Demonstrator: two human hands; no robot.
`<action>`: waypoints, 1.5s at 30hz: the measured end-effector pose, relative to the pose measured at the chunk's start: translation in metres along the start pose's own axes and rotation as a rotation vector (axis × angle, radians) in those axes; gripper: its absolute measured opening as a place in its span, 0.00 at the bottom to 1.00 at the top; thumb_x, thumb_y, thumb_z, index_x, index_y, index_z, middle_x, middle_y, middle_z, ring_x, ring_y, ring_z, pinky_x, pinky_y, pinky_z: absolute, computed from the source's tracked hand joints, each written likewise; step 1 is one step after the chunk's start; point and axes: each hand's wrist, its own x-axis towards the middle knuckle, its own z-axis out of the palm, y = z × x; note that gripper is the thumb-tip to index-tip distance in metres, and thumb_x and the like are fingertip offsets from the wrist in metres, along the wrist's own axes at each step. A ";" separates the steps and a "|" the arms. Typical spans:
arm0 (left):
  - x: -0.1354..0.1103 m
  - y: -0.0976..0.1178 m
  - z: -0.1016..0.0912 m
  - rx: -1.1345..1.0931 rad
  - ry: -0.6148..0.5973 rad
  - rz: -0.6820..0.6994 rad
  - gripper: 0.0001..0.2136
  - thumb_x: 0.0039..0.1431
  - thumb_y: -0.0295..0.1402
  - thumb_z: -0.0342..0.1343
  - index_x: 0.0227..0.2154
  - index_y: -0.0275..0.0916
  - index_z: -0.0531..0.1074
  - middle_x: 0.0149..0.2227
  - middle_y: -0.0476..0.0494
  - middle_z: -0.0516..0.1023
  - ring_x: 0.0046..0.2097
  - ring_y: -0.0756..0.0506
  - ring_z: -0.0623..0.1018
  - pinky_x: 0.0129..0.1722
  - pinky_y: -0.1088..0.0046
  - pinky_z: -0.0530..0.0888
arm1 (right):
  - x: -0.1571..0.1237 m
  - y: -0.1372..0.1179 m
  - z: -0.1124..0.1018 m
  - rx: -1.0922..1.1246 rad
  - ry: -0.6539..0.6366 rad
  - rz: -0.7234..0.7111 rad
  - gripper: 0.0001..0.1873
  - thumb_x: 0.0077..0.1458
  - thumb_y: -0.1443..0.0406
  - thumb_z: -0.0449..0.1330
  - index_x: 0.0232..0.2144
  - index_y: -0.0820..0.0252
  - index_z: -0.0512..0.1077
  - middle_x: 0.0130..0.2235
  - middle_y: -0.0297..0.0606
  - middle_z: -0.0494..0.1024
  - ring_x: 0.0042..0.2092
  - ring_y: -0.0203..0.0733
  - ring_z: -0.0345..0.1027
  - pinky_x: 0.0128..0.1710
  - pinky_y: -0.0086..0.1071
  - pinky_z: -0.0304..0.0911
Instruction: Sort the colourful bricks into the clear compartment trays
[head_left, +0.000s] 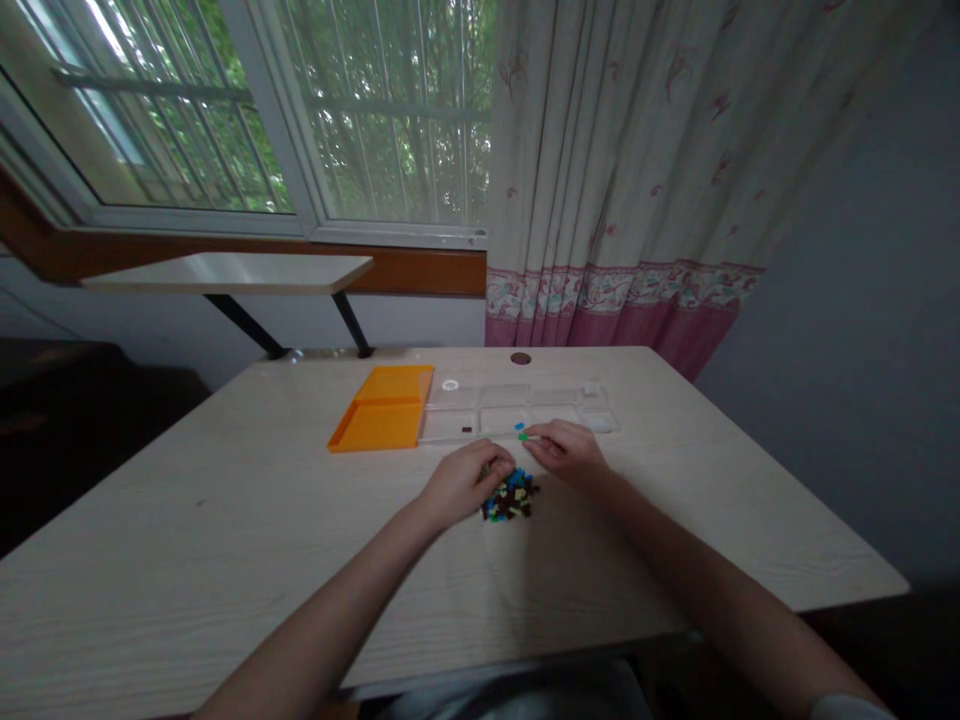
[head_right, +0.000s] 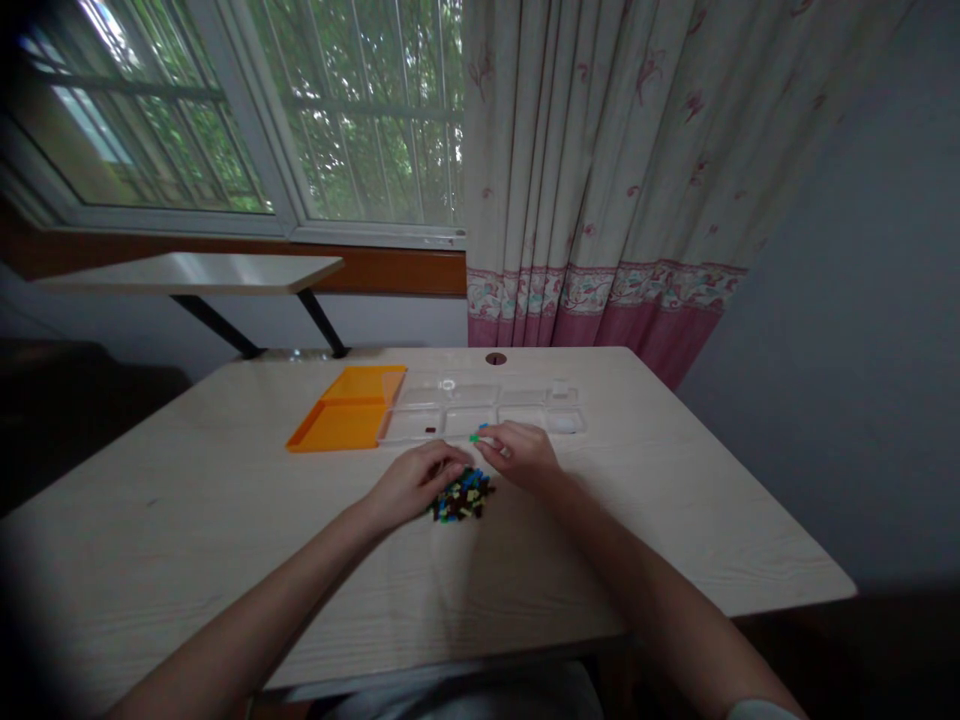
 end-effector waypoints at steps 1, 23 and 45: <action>-0.001 0.002 0.000 0.049 -0.043 0.047 0.11 0.58 0.37 0.46 0.36 0.39 0.71 0.35 0.45 0.73 0.39 0.47 0.72 0.39 0.75 0.66 | 0.002 0.001 -0.003 -0.013 0.033 0.023 0.10 0.54 0.60 0.55 0.32 0.59 0.74 0.22 0.34 0.72 0.24 0.32 0.64 0.28 0.24 0.60; -0.002 0.005 0.004 -0.022 -0.022 0.110 0.06 0.54 0.29 0.50 0.32 0.37 0.72 0.30 0.47 0.74 0.33 0.51 0.71 0.33 0.77 0.67 | -0.001 0.043 -0.010 -0.240 -0.105 0.541 0.12 0.51 0.58 0.54 0.33 0.56 0.74 0.21 0.30 0.68 0.23 0.34 0.60 0.24 0.26 0.50; 0.003 -0.005 0.003 -0.158 0.180 -0.028 0.08 0.51 0.28 0.53 0.33 0.37 0.74 0.26 0.49 0.72 0.27 0.52 0.68 0.27 0.79 0.63 | -0.005 -0.010 0.007 0.022 -0.266 0.032 0.10 0.53 0.61 0.56 0.31 0.59 0.74 0.20 0.30 0.69 0.21 0.30 0.58 0.23 0.24 0.50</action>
